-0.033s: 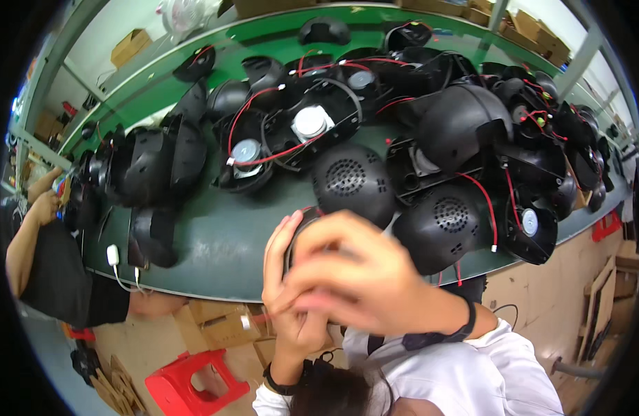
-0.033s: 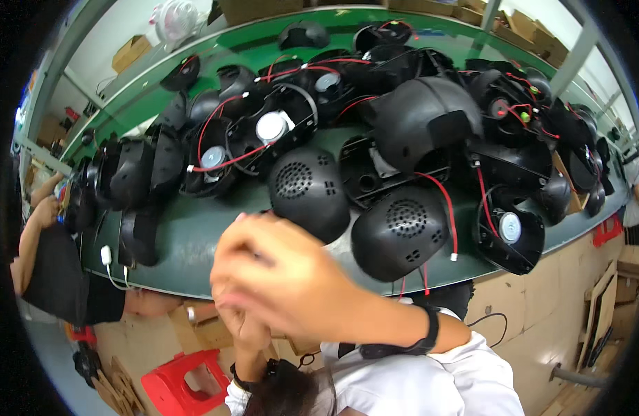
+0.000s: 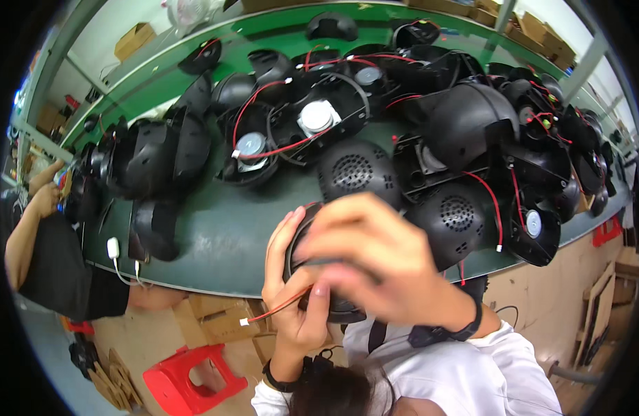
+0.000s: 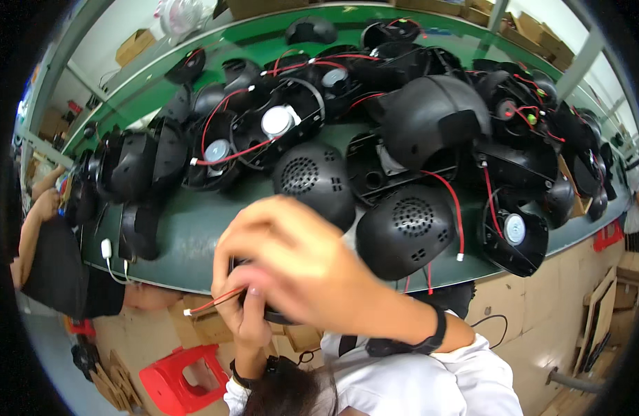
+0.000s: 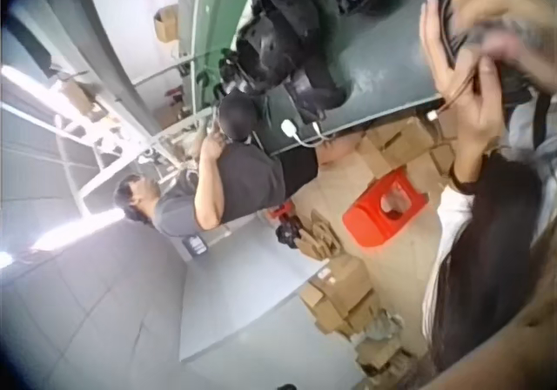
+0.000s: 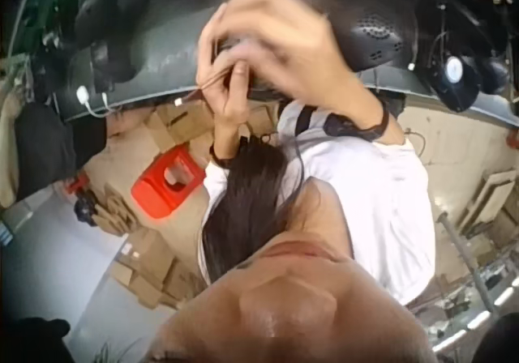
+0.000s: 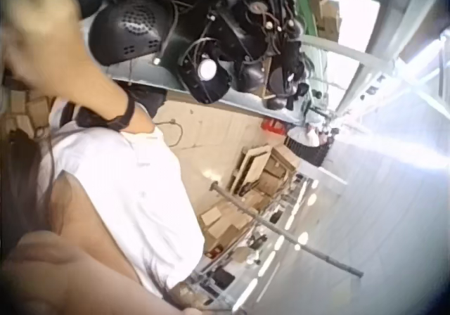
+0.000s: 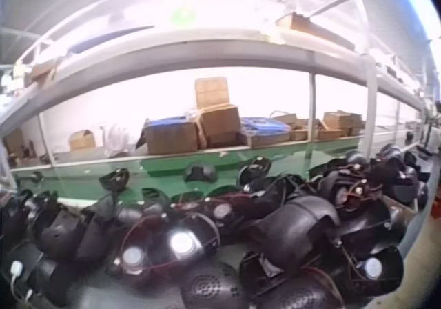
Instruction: Assembling internal components into black plastic electronic housings on a factory production line.
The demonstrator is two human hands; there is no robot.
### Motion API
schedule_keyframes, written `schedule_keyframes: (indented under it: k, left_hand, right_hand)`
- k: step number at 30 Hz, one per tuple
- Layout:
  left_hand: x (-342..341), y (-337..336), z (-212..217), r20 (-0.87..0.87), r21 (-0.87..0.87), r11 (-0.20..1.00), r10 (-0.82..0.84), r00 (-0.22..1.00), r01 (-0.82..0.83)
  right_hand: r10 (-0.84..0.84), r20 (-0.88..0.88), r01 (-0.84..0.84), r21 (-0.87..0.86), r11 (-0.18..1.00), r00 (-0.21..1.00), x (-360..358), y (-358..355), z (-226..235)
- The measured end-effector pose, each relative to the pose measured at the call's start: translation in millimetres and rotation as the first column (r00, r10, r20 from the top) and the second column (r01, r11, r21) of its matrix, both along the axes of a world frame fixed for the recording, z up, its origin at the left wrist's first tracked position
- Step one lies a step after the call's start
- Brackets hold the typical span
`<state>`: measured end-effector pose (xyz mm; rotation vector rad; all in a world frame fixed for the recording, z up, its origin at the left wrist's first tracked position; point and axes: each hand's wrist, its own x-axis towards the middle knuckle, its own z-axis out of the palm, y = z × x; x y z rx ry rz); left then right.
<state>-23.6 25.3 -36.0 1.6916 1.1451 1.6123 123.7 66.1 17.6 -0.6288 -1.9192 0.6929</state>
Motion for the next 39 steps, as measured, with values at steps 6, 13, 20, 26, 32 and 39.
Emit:
schedule_keyframes:
  k: [6,13,20,26,32,39]
  left_hand:
    - [-25.6,-2.9,1.2,0.057,0.014,0.999,-0.039,0.998,0.039]
    - [-33.7,-4.7,9.4,0.694,0.046,0.938,-0.277,0.664,0.344]
    - [-41.6,1.5,20.5,0.429,0.019,0.963,-0.251,0.867,0.270]
    - [-40.4,20.0,31.3,-0.294,0.146,0.956,-0.205,0.933,0.256]
    - [-39.7,18.9,17.4,-0.235,0.029,0.964,-0.249,0.940,0.263]
    - [-38.9,14.7,20.9,-0.200,-0.021,0.974,-0.226,0.953,0.226]
  right_hand:
    - [-0.131,0.300,0.147,-0.034,0.988,0.945,7.5,3.2,-7.2]
    - [-0.312,0.147,0.278,0.212,0.937,0.939,-0.1,2.1,-15.6]
    - [-0.441,0.320,0.236,0.515,0.824,0.838,14.6,0.8,25.3]
    - [-0.203,0.237,0.131,0.291,0.948,0.950,-2.7,5.0,11.0]
    - [-0.082,0.143,0.055,0.180,0.982,0.986,-15.0,8.4,-2.0]
    - [-0.036,0.025,0.038,-0.064,0.997,0.999,-6.8,13.2,-7.3]
